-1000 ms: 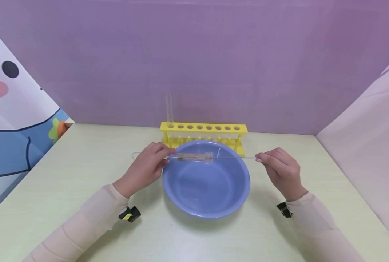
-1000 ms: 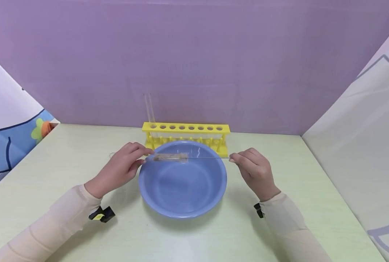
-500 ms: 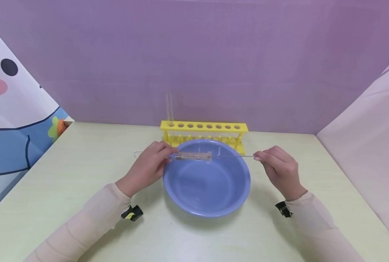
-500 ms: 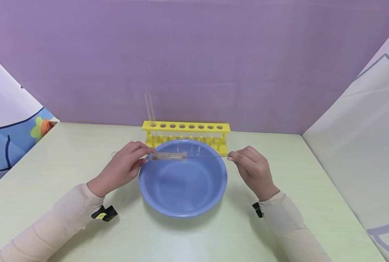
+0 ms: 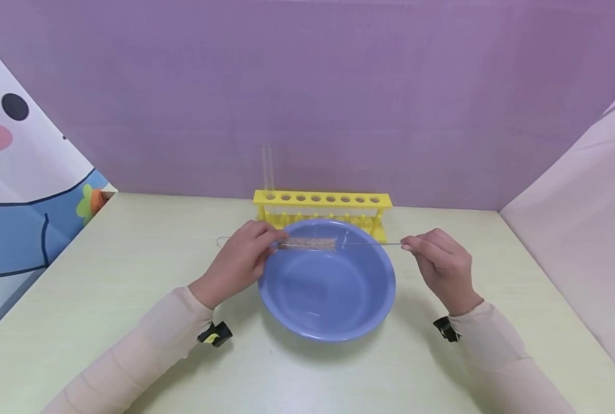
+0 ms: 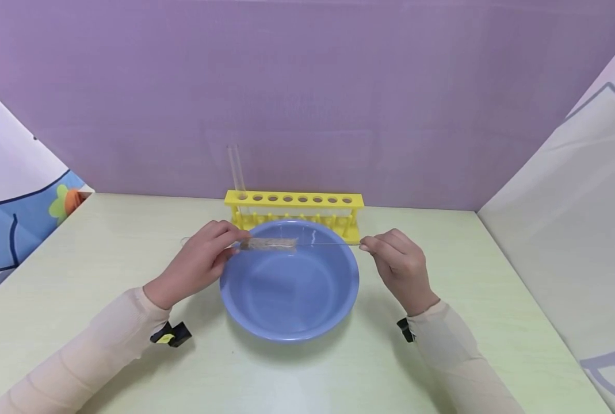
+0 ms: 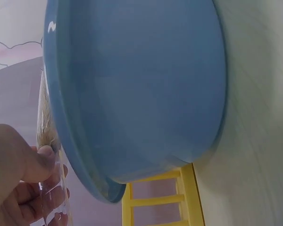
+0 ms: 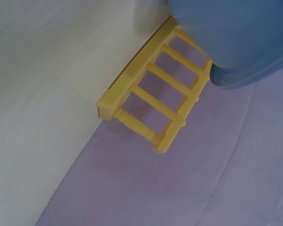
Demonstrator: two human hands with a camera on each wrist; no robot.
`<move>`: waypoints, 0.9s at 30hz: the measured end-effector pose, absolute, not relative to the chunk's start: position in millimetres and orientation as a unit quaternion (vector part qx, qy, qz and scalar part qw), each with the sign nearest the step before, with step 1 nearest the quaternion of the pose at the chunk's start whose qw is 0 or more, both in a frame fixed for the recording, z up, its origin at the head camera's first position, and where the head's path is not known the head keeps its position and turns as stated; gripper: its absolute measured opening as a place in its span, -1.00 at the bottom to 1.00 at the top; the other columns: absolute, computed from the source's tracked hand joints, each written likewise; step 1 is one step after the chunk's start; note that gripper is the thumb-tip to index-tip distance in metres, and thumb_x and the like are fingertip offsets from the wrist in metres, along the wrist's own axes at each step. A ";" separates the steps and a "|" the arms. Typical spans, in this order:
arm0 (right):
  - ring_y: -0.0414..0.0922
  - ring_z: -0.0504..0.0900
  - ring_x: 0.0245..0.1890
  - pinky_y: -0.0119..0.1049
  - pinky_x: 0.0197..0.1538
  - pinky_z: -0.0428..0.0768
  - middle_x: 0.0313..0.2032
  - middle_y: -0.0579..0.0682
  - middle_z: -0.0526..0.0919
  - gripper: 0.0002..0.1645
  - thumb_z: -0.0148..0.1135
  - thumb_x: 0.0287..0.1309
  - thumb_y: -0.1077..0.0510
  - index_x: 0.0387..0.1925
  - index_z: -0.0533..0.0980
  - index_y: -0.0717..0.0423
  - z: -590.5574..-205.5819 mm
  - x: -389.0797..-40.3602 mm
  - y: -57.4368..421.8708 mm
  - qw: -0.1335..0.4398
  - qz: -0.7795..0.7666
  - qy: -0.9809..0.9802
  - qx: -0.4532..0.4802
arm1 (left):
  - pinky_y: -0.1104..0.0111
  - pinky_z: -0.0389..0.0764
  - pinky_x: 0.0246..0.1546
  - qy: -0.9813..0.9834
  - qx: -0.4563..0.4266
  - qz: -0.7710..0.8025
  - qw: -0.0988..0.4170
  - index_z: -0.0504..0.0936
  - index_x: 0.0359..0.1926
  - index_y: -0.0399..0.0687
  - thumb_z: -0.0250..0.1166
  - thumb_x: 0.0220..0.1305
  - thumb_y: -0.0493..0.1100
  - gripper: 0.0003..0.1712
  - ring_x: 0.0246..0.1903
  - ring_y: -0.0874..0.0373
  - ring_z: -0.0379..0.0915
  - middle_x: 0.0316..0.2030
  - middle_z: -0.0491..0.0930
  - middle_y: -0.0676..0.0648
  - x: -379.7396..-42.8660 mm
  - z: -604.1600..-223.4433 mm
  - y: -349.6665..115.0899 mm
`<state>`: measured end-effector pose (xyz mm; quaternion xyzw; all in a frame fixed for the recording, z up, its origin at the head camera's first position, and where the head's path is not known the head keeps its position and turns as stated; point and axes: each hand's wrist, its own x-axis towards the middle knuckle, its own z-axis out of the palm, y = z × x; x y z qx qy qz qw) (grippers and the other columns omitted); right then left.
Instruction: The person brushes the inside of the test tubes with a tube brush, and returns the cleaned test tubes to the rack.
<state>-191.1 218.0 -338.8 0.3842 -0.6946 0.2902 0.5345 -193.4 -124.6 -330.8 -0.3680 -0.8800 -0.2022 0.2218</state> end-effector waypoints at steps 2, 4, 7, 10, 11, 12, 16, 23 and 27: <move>-0.13 0.41 -0.63 -0.42 -0.48 0.41 -0.66 -0.01 0.56 -0.64 0.18 0.25 0.09 -0.54 0.64 0.26 -338.9 -191.7 218.6 0.536 0.288 -0.695 0.382 | 0.27 0.51 -0.21 -0.879 -0.370 -0.203 0.223 0.61 -0.03 -0.17 0.27 0.04 -0.53 -0.57 -0.23 0.05 0.39 -0.24 0.56 -0.06 -193.9 -330.8 -122.6; -0.13 0.42 -0.62 -0.43 -0.47 0.41 -0.66 -0.02 0.56 -0.64 0.17 0.25 0.09 -0.53 0.64 0.25 -338.9 -192.2 219.7 0.536 0.287 -0.696 0.382 | 0.27 0.50 -0.21 -0.878 -0.371 -0.203 0.224 0.61 -0.03 -0.17 0.26 0.02 -0.54 -0.55 -0.24 0.05 0.39 -0.25 0.56 -0.05 -194.5 -331.0 -120.7; -0.13 0.42 -0.62 -0.44 -0.47 0.42 -0.66 -0.02 0.55 -0.65 0.17 0.26 0.10 -0.52 0.64 0.24 -338.8 -192.6 221.7 0.537 0.283 -0.699 0.379 | 0.27 0.51 -0.19 -0.875 -0.375 -0.204 0.229 0.61 -0.03 -0.18 0.25 0.01 -0.55 -0.55 -0.22 0.05 0.40 -0.24 0.56 -0.06 -195.0 -330.6 -117.7; -0.13 0.42 -0.62 -0.44 -0.46 0.42 -0.66 -0.02 0.56 -0.66 0.16 0.26 0.10 -0.52 0.64 0.24 -338.9 -192.9 222.5 0.535 0.284 -0.699 0.380 | 0.25 0.51 -0.16 -0.874 -0.376 -0.199 0.233 0.61 -0.04 -0.17 0.26 0.03 -0.53 -0.56 -0.19 0.04 0.42 -0.23 0.57 -0.07 -195.0 -330.0 -114.5; -0.13 0.42 -0.62 -0.44 -0.46 0.42 -0.66 -0.02 0.56 -0.65 0.17 0.26 0.10 -0.52 0.64 0.25 -339.0 -192.9 222.5 0.534 0.284 -0.700 0.380 | 0.25 0.52 -0.15 -0.874 -0.376 -0.197 0.234 0.61 -0.04 -0.17 0.26 0.04 -0.53 -0.57 -0.19 0.04 0.43 -0.23 0.56 -0.07 -194.6 -329.7 -113.5; -0.13 0.42 -0.62 -0.44 -0.46 0.42 -0.65 -0.02 0.56 -0.65 0.17 0.26 0.10 -0.52 0.64 0.25 -339.3 -192.9 222.5 0.534 0.284 -0.700 0.381 | 0.25 0.52 -0.15 -0.875 -0.376 -0.194 0.234 0.61 -0.04 -0.16 0.27 0.04 -0.52 -0.58 -0.19 0.04 0.43 -0.23 0.56 -0.07 -194.3 -329.6 -112.7; -0.13 0.42 -0.62 -0.43 -0.46 0.43 -0.65 -0.01 0.56 -0.65 0.17 0.25 0.10 -0.53 0.64 0.25 -340.2 -192.9 220.9 0.534 0.286 -0.698 0.381 | 0.26 0.51 -0.17 -0.876 -0.377 -0.189 0.235 0.61 -0.06 -0.14 0.28 0.08 -0.47 -0.63 -0.21 0.05 0.43 -0.24 0.56 -0.05 -192.2 -329.0 -110.1; -0.13 0.43 -0.62 -0.44 -0.45 0.42 -0.66 -0.01 0.56 -0.66 0.17 0.26 0.13 -0.53 0.64 0.25 -339.6 -193.1 216.3 0.529 0.297 -0.693 0.390 | 0.26 0.51 -0.18 -0.874 -0.379 -0.185 0.240 0.61 -0.06 -0.14 0.29 0.10 -0.44 -0.65 -0.22 0.05 0.43 -0.25 0.55 -0.04 -192.3 -329.1 -104.1; -0.12 0.43 -0.62 -0.44 -0.46 0.42 -0.65 0.00 0.57 -0.67 0.16 0.26 0.14 -0.53 0.64 0.25 -339.7 -192.8 213.8 0.526 0.298 -0.693 0.393 | 0.26 0.51 -0.16 -0.875 -0.378 -0.183 0.240 0.61 -0.06 -0.13 0.29 0.11 -0.42 -0.66 -0.21 0.05 0.43 -0.25 0.55 -0.04 -192.0 -328.7 -100.5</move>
